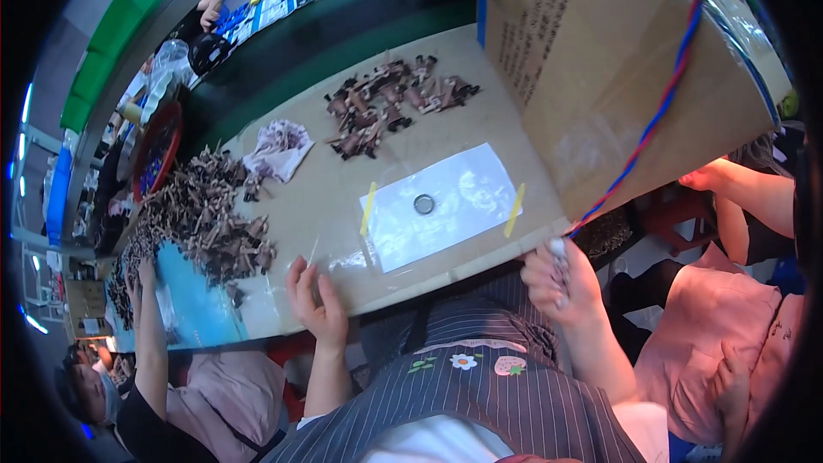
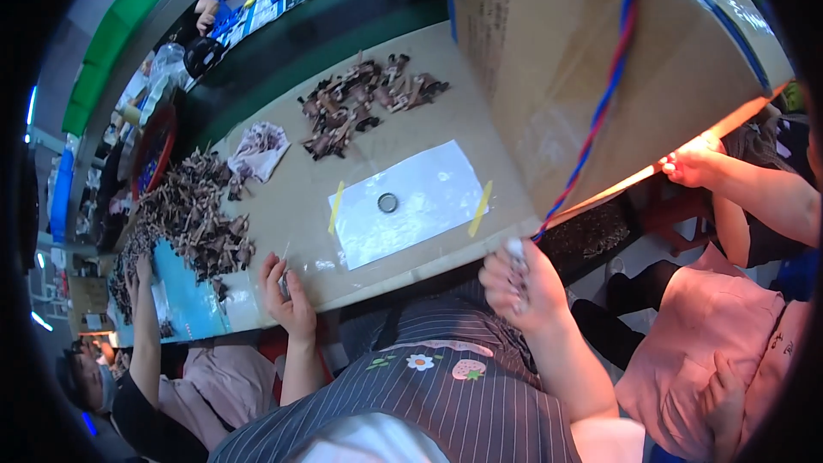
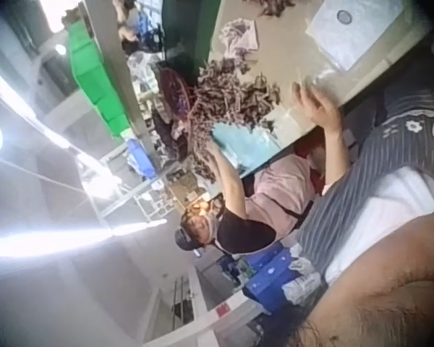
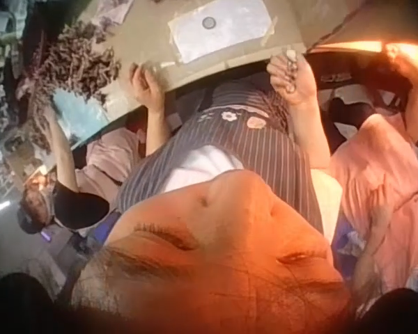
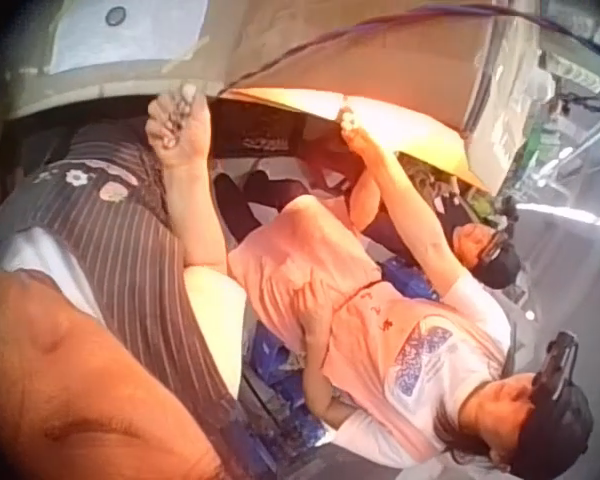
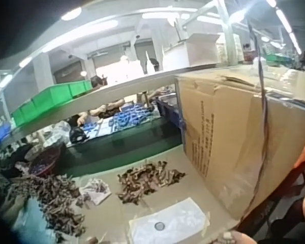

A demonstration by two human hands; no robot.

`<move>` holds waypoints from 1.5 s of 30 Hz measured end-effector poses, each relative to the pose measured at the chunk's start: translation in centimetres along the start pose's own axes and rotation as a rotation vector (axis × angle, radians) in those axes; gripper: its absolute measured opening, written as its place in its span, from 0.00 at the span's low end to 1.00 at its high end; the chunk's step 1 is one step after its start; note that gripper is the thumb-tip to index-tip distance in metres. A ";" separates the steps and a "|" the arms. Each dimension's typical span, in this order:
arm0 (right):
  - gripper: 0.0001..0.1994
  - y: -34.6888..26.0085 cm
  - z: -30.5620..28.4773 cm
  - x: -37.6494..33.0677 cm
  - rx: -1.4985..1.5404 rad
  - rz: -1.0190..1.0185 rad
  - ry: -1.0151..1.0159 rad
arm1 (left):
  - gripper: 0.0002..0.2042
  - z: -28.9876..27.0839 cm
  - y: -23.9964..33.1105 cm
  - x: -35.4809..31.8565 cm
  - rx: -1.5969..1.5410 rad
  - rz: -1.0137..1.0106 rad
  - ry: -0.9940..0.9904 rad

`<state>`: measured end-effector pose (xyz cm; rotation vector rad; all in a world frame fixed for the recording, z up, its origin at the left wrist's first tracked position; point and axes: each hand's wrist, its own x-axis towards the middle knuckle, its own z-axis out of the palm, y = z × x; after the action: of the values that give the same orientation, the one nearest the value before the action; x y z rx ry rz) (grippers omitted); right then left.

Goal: The person assembles toy figurines by taking figurine bodies and head pieces, applying glue to the joints from a bottle cap, and pressing the heads onto the bodies by hand.

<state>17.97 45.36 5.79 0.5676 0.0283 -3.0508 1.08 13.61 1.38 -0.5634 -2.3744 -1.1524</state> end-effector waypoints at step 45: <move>0.16 -0.8 2.4 7.1 -2.222 -1.034 0.462 | 0.10 5.1 -0.2 17.1 0.149 0.105 -0.444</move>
<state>10.49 45.82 5.51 0.7804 3.3583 -1.0377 -14.14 20.41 7.76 -0.9618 -2.7284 -0.8621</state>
